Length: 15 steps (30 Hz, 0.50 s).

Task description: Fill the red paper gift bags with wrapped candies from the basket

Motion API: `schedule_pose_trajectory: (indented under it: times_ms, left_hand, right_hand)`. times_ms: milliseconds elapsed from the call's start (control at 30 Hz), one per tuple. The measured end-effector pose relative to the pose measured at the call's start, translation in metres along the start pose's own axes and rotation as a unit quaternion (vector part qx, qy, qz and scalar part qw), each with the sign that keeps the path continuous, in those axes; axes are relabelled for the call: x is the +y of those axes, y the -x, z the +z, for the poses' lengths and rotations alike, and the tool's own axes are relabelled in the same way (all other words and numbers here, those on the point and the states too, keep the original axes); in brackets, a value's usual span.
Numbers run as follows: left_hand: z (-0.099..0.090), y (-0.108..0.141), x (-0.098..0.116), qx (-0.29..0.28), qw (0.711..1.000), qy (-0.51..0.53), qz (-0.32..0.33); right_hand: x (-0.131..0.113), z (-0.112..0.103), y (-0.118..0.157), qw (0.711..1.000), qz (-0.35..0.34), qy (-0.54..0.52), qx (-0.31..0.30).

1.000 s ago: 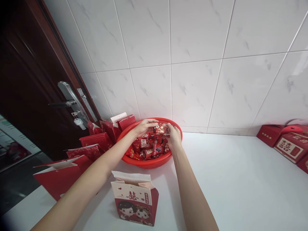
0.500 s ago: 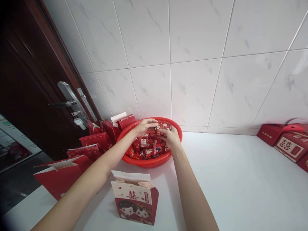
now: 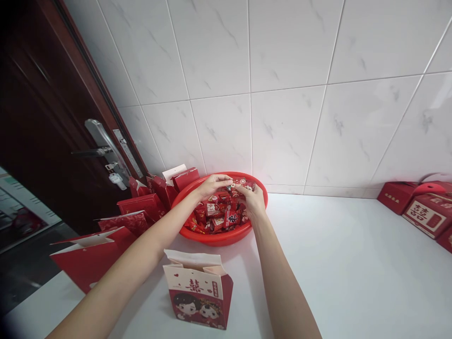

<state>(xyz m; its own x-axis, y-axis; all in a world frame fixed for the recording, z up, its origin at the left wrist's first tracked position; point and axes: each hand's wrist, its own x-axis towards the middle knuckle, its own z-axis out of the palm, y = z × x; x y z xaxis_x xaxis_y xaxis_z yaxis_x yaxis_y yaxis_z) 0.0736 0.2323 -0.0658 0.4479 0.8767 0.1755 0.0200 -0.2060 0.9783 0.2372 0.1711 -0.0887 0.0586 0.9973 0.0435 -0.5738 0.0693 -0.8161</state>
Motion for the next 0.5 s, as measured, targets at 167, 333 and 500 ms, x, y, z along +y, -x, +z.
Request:
schedule_pose_trajectory:
  times_ms: [167,333,500]
  left_hand:
    - [-0.001,0.001,0.0,0.006,1.0,-0.011,0.002]
    - [0.0,0.0,-0.001,0.004,1.0,-0.024,-0.006]
    - [-0.02,-0.008,-0.013,0.099,0.989,-0.102,-0.051]
  right_hand:
    - [0.001,0.001,0.001,1.0,-0.005,-0.005,-0.027]
    - [0.004,-0.001,0.0,1.0,-0.011,-0.002,-0.026]
    - [0.004,0.0,-0.003,1.0,-0.016,-0.007,0.024]
